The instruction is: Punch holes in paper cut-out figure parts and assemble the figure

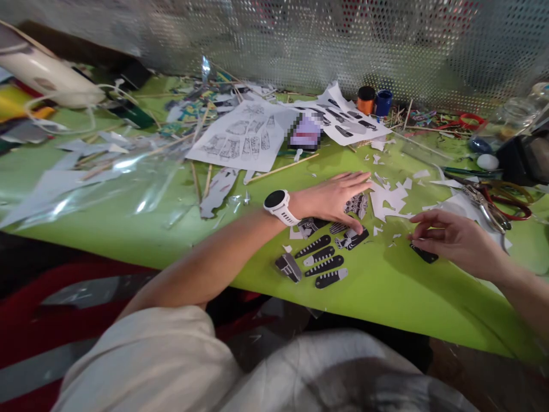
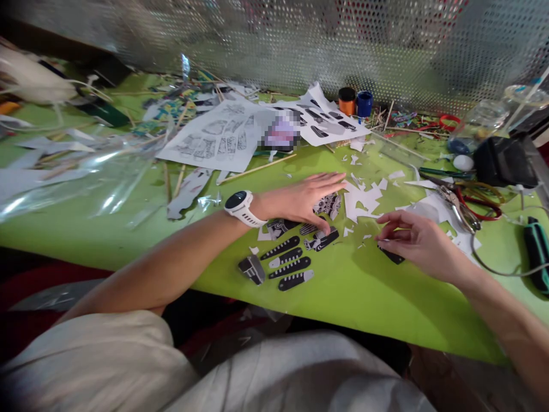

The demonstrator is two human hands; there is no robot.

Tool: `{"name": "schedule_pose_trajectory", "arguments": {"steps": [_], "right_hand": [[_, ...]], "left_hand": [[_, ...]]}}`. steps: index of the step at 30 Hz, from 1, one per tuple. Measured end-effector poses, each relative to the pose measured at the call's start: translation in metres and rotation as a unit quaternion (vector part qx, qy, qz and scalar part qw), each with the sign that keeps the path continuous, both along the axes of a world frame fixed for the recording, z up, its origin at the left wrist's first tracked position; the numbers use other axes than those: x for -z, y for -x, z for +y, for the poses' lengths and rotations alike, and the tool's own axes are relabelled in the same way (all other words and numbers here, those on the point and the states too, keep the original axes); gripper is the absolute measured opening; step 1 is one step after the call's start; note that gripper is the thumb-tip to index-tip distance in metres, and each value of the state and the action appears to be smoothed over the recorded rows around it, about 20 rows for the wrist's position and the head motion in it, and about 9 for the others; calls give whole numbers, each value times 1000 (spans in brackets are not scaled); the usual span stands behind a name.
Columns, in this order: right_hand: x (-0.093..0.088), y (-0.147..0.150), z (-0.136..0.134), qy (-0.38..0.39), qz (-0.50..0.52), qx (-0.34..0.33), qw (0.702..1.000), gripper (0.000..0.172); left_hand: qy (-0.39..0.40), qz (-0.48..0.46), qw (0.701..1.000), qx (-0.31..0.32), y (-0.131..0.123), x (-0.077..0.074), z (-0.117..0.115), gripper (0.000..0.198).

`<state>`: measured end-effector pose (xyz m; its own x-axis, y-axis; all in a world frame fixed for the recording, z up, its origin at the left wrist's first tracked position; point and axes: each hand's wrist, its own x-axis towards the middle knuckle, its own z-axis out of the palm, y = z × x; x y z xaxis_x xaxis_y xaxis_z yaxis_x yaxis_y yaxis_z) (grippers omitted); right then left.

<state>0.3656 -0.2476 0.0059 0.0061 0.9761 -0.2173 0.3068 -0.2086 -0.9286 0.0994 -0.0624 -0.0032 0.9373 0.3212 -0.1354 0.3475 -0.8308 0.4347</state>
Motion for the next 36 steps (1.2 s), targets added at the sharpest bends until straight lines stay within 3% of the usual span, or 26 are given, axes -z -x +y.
{"name": "schedule_pose_trajectory", "arguments": {"steps": [7, 12, 18, 21, 24, 29, 33, 36], "right_hand": [[-7, 10, 7, 7, -50, 48, 998, 61], [-3, 15, 17, 16, -53, 25, 998, 57], [-4, 36, 29, 17, -18, 27, 999, 55], [-4, 45, 32, 24, -15, 19, 999, 55], [-3, 49, 34, 27, -20, 5, 999, 53], [1, 49, 32, 19, -32, 5, 999, 50], [6, 46, 28, 12, -36, 6, 999, 45], [9, 46, 24, -6, -16, 19, 1000, 44]], "left_hand": [[23, -42, 998, -28, 2, -5, -2, 92], [31, -84, 995, -43, 2, -10, -5, 74], [113, -207, 971, -32, -2, -16, -22, 29], [89, -193, 977, -21, -3, -16, -27, 13], [67, -138, 988, -27, -2, -19, -27, 11], [114, -102, 988, -37, 0, -28, -28, 11], [214, -100, 971, -46, -1, -31, -37, 7], [301, -120, 944, -68, -4, -27, -45, 22]]}}
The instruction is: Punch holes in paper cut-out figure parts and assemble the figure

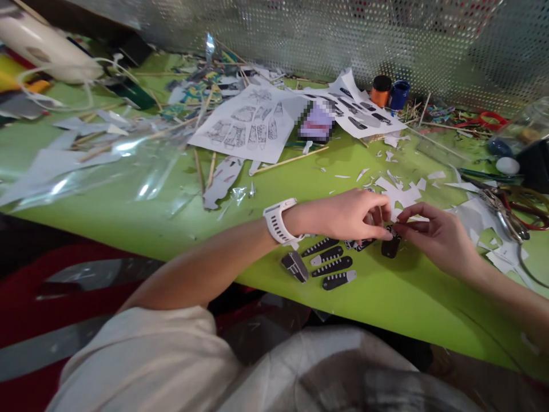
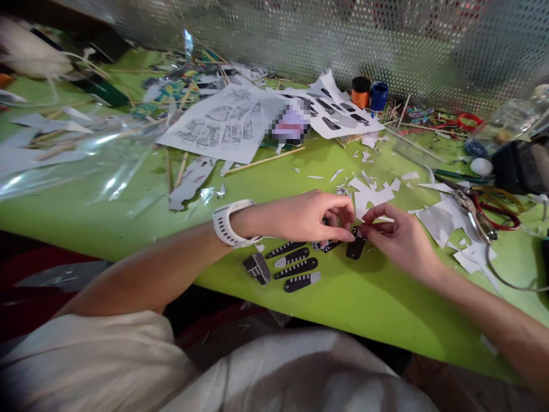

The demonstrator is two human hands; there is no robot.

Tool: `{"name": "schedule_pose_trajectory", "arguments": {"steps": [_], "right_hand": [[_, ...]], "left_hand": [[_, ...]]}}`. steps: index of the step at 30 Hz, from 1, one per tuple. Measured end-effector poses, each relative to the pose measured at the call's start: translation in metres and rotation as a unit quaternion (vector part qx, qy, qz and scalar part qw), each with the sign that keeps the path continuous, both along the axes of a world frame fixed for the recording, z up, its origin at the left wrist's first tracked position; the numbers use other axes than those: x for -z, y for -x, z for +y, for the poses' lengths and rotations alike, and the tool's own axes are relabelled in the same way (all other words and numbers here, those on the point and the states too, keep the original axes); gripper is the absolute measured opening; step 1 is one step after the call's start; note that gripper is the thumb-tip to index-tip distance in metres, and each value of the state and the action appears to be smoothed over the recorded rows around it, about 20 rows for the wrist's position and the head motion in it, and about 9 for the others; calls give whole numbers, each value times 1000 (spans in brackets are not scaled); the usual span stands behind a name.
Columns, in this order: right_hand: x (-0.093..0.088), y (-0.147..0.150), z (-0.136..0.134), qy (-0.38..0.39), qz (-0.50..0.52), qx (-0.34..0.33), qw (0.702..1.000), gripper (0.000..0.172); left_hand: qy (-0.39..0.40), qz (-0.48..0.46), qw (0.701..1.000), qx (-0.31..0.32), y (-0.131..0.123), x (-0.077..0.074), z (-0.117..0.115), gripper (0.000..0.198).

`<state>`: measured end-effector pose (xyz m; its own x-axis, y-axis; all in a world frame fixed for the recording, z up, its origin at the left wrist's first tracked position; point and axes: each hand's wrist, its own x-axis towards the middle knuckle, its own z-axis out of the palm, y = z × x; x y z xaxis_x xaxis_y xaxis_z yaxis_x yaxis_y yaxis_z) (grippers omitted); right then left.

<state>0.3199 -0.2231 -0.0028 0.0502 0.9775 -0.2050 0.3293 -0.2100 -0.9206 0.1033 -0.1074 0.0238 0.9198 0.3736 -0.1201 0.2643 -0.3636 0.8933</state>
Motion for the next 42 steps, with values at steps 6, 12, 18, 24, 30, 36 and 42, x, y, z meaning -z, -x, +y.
{"name": "schedule_pose_trajectory", "arguments": {"steps": [6, 12, 18, 24, 30, 36, 42], "right_hand": [[-9, 0, -1, 11, 6, -19, 1000, 40], [-15, -2, 4, -10, -30, -31, 999, 42], [-12, -4, 6, 26, -25, -21, 999, 44], [-8, -3, 6, 27, -45, -31, 998, 41], [-6, -3, 4, 18, -70, -47, 996, 35], [-9, 2, 4, 4, -79, -46, 996, 32], [-6, 7, 0, -28, -108, -29, 993, 31]], "left_hand": [[88, -7, 996, -28, -5, 12, -12, 20], [-58, 8, 998, -31, -3, 4, -10, 14], [-252, 35, 966, -50, 1, 3, 5, 6], [-219, 78, 971, -50, 1, 10, 11, 8], [-213, 79, 973, -44, 1, 8, 10, 8], [-225, 81, 970, -37, 2, 7, 9, 9], [-311, 136, 941, 17, 3, -1, 1, 36]]}}
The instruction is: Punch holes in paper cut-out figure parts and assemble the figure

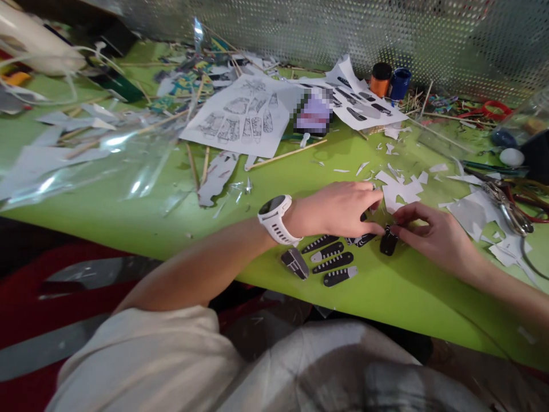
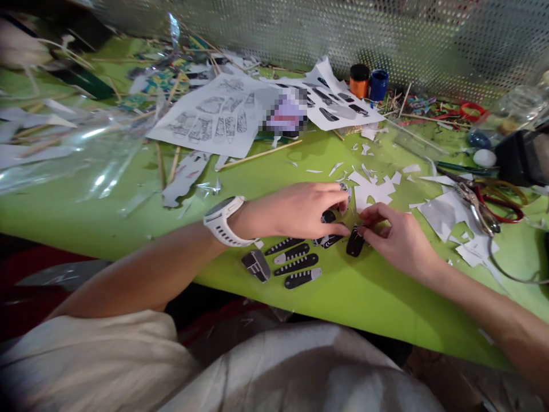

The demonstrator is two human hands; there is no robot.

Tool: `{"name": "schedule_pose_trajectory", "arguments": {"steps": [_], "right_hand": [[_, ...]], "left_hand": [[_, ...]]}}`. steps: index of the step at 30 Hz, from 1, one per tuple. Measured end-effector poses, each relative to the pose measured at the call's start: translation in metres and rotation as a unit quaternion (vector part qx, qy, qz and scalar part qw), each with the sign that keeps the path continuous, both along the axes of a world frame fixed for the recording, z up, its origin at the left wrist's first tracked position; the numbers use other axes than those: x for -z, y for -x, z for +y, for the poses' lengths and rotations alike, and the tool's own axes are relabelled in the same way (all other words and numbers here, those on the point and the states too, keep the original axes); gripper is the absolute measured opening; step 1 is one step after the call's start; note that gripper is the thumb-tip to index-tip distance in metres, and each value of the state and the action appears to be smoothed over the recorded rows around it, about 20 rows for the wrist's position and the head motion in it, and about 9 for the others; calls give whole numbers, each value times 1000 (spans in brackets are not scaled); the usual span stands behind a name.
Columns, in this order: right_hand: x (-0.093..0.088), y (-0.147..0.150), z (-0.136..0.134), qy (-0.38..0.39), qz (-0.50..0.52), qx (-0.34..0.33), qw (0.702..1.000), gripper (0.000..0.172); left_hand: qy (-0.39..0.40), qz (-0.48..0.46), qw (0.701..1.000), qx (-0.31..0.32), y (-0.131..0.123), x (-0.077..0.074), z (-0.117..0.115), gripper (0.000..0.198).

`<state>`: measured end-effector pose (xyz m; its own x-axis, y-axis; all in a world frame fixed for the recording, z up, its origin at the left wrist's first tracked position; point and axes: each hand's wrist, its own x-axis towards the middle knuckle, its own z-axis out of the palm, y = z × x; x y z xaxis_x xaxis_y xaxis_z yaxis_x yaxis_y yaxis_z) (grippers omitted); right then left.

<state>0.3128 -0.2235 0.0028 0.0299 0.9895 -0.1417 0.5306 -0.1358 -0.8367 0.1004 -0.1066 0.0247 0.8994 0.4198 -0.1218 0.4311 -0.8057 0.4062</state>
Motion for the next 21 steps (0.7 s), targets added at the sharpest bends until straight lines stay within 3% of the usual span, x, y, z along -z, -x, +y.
{"name": "schedule_pose_trajectory", "arguments": {"steps": [3, 8, 21], "right_hand": [[1, 1, 0, -9, -20, 1, 1000, 31], [1, 1, 1, -23, -31, -6, 999, 30], [3, 1, 1, -10, -31, -9, 999, 30]], "left_hand": [[-54, 31, 998, 9, -1, -1, -8, 54], [-100, 28, 995, -7, -5, 5, -18, 67], [-82, 36, 996, -1, -7, 7, -18, 56]]}}
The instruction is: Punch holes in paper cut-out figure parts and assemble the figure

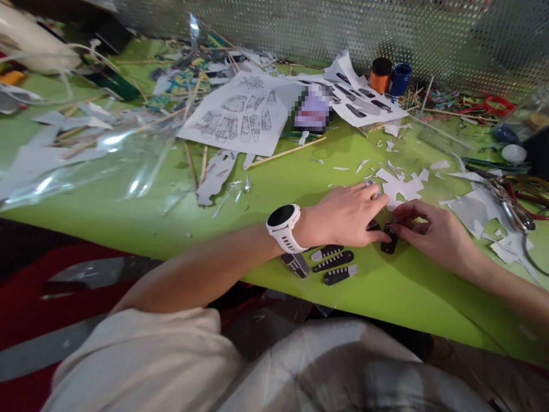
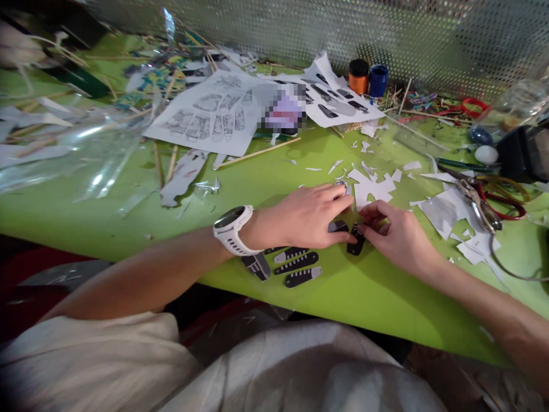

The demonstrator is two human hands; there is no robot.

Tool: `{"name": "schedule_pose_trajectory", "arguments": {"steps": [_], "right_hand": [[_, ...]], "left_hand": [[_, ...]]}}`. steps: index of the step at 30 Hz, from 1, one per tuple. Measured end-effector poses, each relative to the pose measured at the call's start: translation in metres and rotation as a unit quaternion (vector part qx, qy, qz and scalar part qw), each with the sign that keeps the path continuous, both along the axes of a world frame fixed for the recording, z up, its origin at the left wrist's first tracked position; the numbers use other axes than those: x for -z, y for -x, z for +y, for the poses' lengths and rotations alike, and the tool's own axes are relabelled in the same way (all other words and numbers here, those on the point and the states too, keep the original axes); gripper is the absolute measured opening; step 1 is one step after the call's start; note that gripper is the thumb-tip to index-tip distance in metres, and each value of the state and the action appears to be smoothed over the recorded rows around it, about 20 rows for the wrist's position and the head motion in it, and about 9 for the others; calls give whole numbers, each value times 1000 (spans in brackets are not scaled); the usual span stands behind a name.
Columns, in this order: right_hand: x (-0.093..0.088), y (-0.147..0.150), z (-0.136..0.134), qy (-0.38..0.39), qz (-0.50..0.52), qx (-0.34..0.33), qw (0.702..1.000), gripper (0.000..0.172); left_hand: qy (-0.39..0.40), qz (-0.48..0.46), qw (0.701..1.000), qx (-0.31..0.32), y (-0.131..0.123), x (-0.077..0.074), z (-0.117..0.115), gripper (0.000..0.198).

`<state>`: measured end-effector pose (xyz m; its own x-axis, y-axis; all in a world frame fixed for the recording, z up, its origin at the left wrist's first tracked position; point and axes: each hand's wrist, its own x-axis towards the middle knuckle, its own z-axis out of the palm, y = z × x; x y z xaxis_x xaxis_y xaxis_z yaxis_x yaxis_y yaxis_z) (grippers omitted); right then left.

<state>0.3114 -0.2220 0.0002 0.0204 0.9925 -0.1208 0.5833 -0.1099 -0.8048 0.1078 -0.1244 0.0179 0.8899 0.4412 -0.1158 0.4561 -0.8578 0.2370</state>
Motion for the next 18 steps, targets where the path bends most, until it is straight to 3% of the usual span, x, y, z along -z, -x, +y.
{"name": "schedule_pose_trajectory", "arguments": {"steps": [14, 18], "right_hand": [[2, -1, 2, -11, -18, -6, 1000, 28], [1, -1, 1, -6, -9, -6, 1000, 28]], "left_hand": [[60, -2, 998, -4, 3, -3, 9, 39], [99, -7, 995, 24, 6, -6, 12, 30]]}}
